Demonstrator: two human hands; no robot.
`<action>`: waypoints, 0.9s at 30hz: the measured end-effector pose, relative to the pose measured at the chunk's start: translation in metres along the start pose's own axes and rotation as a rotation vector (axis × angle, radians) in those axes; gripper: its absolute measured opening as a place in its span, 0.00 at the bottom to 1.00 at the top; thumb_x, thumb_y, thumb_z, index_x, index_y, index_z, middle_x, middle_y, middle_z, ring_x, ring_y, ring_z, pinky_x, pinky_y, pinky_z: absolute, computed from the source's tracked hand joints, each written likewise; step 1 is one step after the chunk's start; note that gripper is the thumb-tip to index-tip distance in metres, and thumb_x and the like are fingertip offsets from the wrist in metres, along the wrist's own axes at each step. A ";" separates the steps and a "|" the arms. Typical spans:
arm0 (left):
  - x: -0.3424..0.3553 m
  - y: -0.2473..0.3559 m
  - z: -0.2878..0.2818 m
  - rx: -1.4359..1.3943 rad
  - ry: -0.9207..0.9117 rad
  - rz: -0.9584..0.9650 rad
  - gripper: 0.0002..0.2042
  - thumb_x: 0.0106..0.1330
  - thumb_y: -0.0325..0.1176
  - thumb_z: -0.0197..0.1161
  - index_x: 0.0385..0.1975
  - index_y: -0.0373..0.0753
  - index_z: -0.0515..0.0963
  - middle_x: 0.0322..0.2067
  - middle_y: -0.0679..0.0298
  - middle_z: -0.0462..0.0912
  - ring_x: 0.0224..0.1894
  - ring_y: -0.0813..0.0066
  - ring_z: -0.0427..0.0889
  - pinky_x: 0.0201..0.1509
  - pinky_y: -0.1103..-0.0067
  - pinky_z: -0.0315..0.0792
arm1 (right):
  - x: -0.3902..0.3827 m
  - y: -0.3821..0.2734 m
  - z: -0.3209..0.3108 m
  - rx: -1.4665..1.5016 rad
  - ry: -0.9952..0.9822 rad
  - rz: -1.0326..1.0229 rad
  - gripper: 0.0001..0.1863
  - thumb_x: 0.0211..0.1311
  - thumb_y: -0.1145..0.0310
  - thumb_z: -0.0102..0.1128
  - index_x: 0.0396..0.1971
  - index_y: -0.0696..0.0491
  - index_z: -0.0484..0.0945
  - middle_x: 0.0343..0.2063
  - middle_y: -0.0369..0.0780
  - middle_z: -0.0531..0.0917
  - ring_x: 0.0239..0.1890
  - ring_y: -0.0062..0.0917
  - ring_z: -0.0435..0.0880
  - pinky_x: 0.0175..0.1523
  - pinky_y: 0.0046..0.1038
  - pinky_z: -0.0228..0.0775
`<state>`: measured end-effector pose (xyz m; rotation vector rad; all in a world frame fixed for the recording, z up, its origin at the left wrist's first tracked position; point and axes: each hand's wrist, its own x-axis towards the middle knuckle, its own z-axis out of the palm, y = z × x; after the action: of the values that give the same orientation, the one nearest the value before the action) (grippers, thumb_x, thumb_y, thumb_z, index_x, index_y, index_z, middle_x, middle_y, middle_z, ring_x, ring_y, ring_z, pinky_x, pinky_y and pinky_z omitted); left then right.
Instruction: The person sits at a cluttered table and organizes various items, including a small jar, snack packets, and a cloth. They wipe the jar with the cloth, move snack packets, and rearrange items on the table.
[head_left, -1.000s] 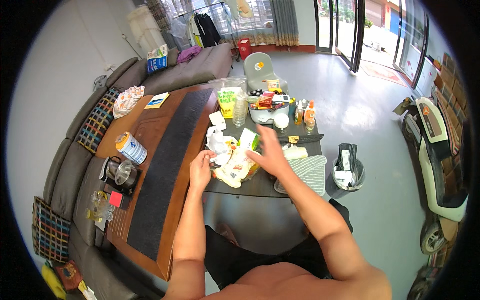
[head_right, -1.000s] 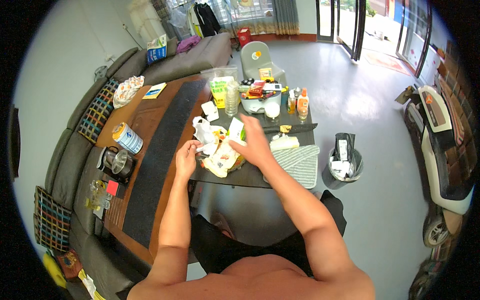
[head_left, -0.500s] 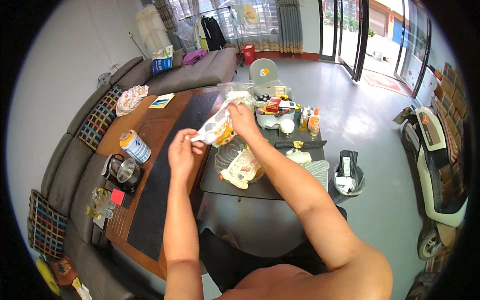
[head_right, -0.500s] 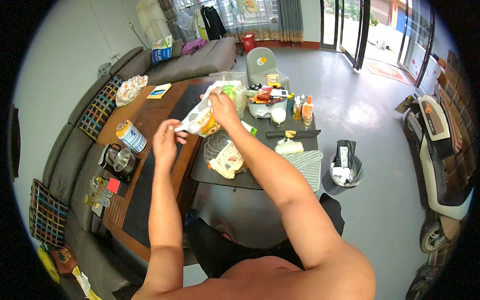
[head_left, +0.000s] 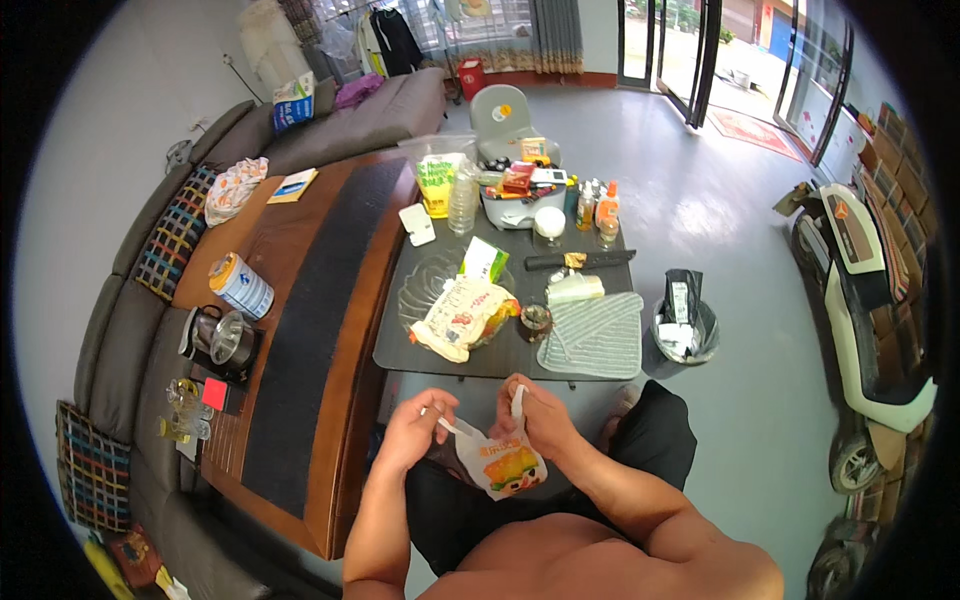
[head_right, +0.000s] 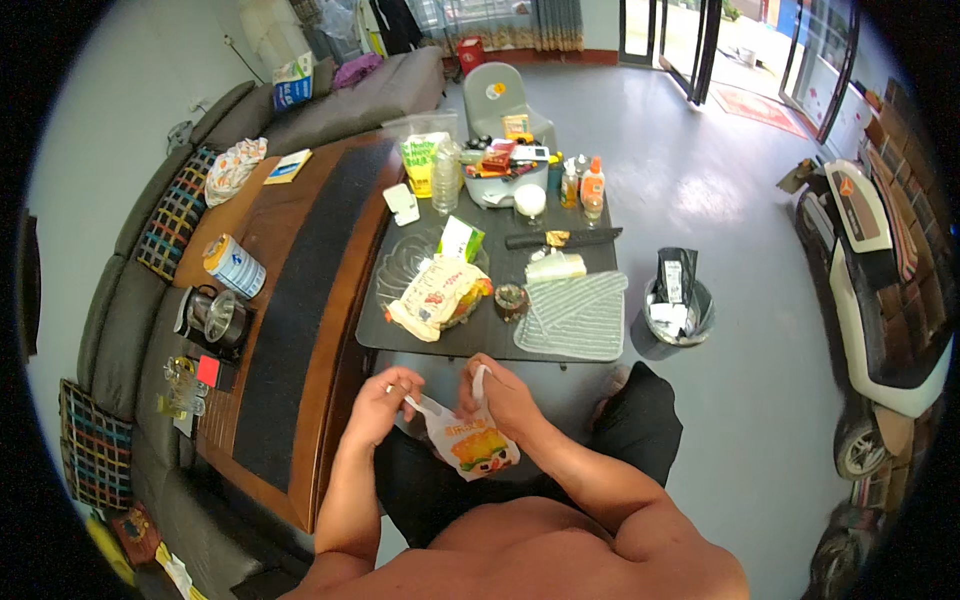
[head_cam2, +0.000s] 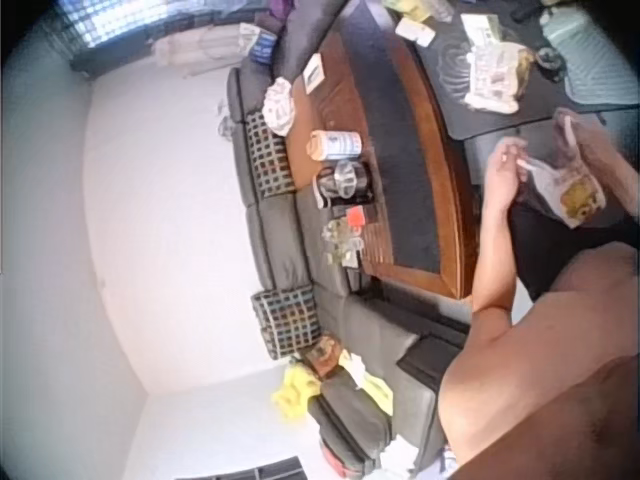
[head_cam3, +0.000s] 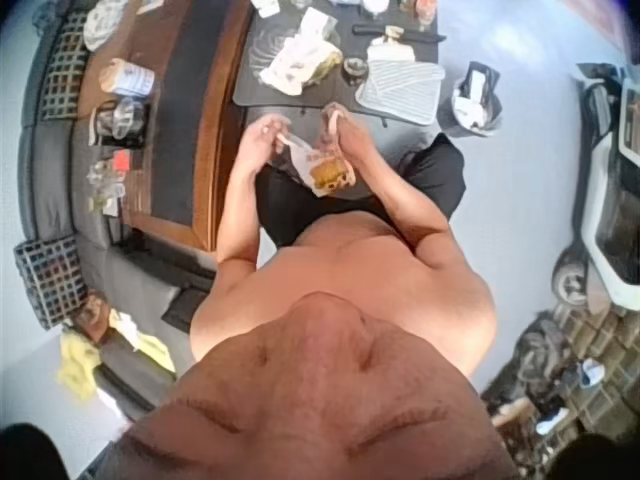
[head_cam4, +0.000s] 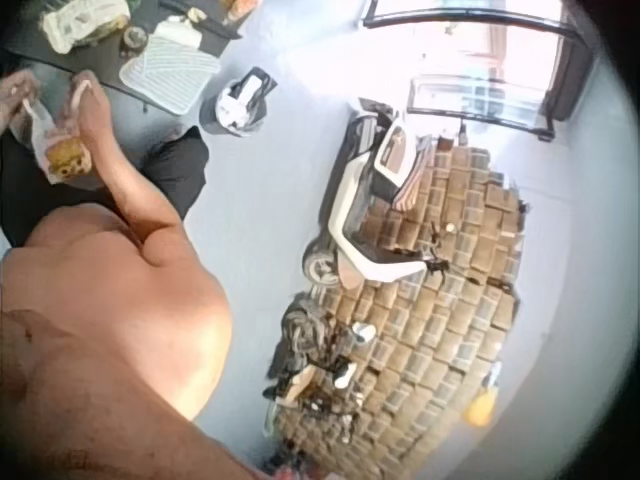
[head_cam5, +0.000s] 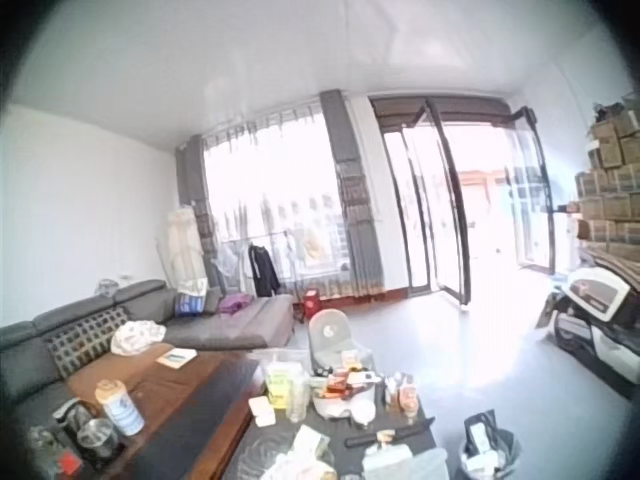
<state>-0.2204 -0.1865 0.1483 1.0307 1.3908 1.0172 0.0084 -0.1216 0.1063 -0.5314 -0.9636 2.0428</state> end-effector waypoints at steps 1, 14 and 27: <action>0.004 -0.018 0.003 -0.047 -0.007 -0.077 0.10 0.81 0.31 0.51 0.45 0.36 0.80 0.30 0.68 0.79 0.25 0.82 0.74 0.30 0.83 0.70 | -0.007 0.005 -0.004 0.125 0.073 0.110 0.11 0.79 0.64 0.43 0.43 0.54 0.73 0.28 0.33 0.70 0.28 0.18 0.66 0.37 0.24 0.63; -0.004 -0.025 0.064 0.385 -0.138 0.194 0.10 0.69 0.29 0.67 0.48 0.34 0.81 0.25 0.71 0.77 0.29 0.84 0.75 0.33 0.81 0.70 | -0.030 0.029 -0.012 -0.470 0.019 0.159 0.28 0.80 0.57 0.46 0.71 0.56 0.59 0.33 0.34 0.74 0.32 0.18 0.69 0.37 0.23 0.63; -0.002 -0.046 0.051 0.212 0.122 0.136 0.06 0.66 0.25 0.70 0.40 0.36 0.81 0.27 0.72 0.77 0.29 0.86 0.75 0.31 0.83 0.69 | -0.031 0.041 -0.037 -0.008 0.212 0.181 0.15 0.82 0.61 0.48 0.40 0.57 0.76 0.26 0.33 0.77 0.30 0.18 0.75 0.43 0.23 0.72</action>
<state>-0.1714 -0.1986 0.1017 1.2506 1.5704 1.0624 0.0312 -0.1458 0.0523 -0.8478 -0.8216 2.0905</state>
